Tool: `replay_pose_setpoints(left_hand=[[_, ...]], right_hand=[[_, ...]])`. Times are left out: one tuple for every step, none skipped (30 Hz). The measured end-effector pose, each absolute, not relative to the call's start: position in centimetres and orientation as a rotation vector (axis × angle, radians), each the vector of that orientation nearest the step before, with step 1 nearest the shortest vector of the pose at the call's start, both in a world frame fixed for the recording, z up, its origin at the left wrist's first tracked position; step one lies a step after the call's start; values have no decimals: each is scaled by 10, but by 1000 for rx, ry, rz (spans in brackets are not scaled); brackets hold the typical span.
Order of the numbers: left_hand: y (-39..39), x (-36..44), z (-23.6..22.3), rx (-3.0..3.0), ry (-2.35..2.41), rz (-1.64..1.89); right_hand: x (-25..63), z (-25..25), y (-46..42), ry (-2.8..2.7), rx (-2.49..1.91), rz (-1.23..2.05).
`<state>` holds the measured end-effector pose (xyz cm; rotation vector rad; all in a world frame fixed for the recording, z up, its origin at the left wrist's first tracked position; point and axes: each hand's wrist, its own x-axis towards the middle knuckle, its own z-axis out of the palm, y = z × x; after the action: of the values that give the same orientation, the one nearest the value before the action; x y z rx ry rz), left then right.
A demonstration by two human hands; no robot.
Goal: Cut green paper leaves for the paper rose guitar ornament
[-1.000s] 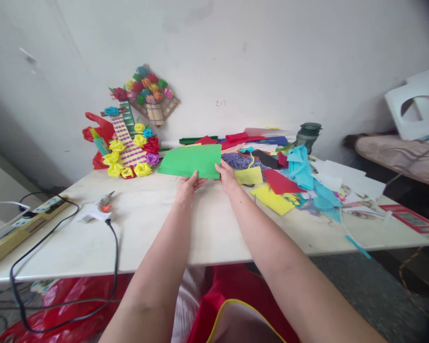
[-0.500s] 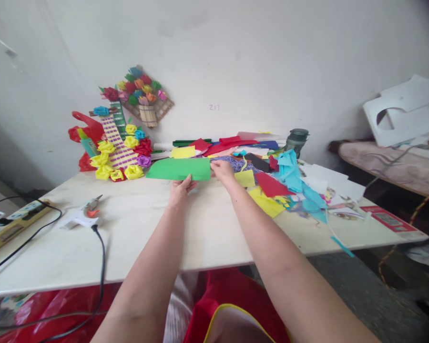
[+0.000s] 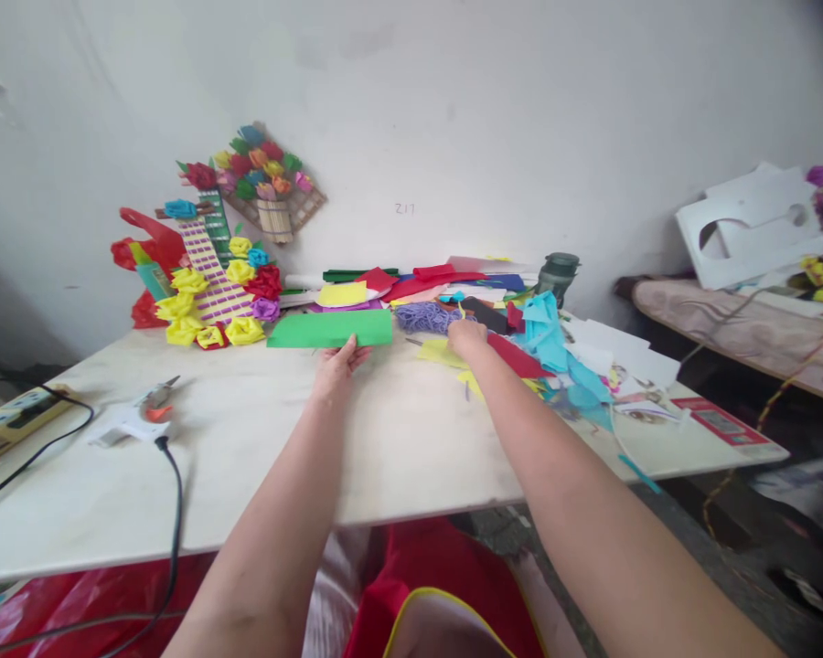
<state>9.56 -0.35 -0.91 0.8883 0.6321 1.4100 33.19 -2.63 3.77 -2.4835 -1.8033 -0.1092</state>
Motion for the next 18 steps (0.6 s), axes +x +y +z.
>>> replay_pose_setpoints(left_hand=[[-3, 96, -9, 889, 634, 1411], [-3, 96, -9, 890, 636, 1411], [-3, 96, -9, 891, 639, 1411], [-4, 96, -9, 891, 641, 1410], [-4, 96, -9, 892, 640, 1410], [-4, 96, -8, 892, 637, 1410], [-4, 96, -8, 891, 632, 1411], [-4, 96, -8, 890, 627, 1414], [-4, 96, -8, 889, 622, 1416], [-4, 96, -8, 888, 619, 1418], [-3, 96, -9, 886, 617, 1421], [-3, 96, -9, 885, 617, 1424], [-2, 96, -9, 883, 616, 1428], [-2, 96, -10, 882, 617, 1432], [-2, 96, -10, 882, 617, 1436], [-1, 96, -10, 883, 618, 1440], [-1, 96, -10, 885, 618, 1445], [-1, 96, -11, 884, 620, 1456]], right_hand=[[333, 36, -26, -1805, -2490, -128], [335, 34, -26, -1810, -2496, -158], [336, 32, -26, -1813, -2497, -195], [337, 31, -26, -1815, -2492, -231], [338, 29, -27, -1812, -2486, -259], [339, 28, -27, -1805, -2483, -278], [341, 27, -28, -1795, -2480, -290], [342, 26, -29, -1783, -2474, -299], [343, 26, -30, -1769, -2456, -313], [345, 26, -30, -1740, -2426, -335], [348, 27, -31, -1689, -2393, -359], [350, 28, -31, -1618, -2362, -381], [354, 29, -31, -1528, -2340, -399], [357, 31, -32, -1424, -2330, -417], [362, 32, -33, -1321, -2329, -437], [366, 34, -33, -1230, -2335, -459], [370, 35, -35, -1159, -2344, -481], [373, 36, -36, -1107, -2355, -501]])
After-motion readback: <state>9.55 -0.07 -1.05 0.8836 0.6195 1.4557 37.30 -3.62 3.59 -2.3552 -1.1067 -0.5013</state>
